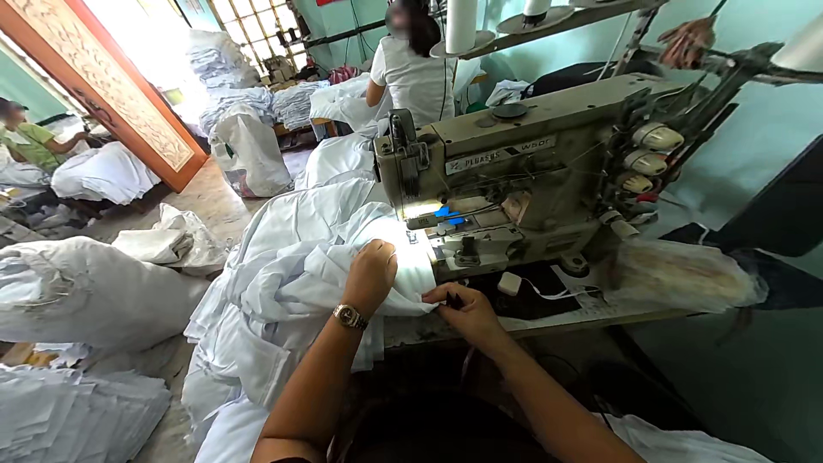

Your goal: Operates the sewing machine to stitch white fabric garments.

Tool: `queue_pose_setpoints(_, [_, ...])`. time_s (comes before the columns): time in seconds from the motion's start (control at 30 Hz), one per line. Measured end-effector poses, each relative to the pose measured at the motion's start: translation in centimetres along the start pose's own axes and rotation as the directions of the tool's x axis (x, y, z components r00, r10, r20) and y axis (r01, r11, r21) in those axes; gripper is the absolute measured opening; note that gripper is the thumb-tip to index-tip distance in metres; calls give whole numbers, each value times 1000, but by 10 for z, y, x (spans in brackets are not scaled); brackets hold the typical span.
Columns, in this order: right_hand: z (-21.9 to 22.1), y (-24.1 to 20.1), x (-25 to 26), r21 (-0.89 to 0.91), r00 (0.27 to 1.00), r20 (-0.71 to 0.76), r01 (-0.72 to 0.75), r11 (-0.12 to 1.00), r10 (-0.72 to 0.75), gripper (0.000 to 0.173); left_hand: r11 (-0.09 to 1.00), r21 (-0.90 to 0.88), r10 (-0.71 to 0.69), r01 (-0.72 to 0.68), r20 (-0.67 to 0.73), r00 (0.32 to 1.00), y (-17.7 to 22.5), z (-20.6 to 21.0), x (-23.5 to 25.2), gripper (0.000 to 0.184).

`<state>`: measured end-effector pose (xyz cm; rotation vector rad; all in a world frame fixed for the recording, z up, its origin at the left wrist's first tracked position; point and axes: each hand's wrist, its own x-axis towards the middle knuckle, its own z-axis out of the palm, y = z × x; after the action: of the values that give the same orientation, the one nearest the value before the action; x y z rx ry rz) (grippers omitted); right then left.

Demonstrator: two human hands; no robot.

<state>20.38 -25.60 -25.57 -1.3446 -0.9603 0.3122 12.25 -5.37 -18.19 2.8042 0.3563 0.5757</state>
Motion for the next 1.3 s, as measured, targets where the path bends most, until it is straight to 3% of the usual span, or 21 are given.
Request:
queue_pose_setpoints(0.07, [2,-1,-1,21,998,-11,56,998,-56,16,1000,0,-24,24,28,999,2,-2,0,23])
queue_pose_setpoints(0.23, [2,6,-4,-7,999,-41,-6,1000,6,16,1000,-20,4,-5,-30,1000,-3,3,0,21])
queue_pose_setpoints(0.4, [2,7,12,-18,998,-56,24,1000,-25,17,1000,-24,-20,19,-26,999,-14,6,18,21])
queue_pose_setpoints(0.5, [6,3,9,-123,973,-118,183,975,-198,18,999,-38,-25,22,-84,996,-21,5,31,21])
queue_pose_setpoints(0.6, [12,6,-4,-206,897,-207,351,914,-391,26,992,-111,-84,59,-233,969,-18,2,39,30])
queue_pose_setpoints(0.67, [16,20,-14,-237,898,-240,315,919,-370,31,974,-174,-183,145,-227,957,-24,13,40,50])
queue_pose_setpoints(0.73, [20,43,-20,-284,916,-238,251,925,-322,34,940,-204,-296,272,-95,950,-32,25,42,64])
queue_pose_setpoints(0.83, [21,54,-21,-386,950,-158,191,903,-268,33,918,-206,-347,338,-8,938,-37,29,44,64])
queue_pose_setpoints(1.0, [22,54,-15,-439,973,-58,175,881,-222,26,924,-177,-345,338,-9,939,-36,29,44,60])
queue_pose_setpoints(1.3, [21,56,-15,-433,981,-41,153,888,-189,26,921,-186,-350,343,-5,937,-36,29,44,59])
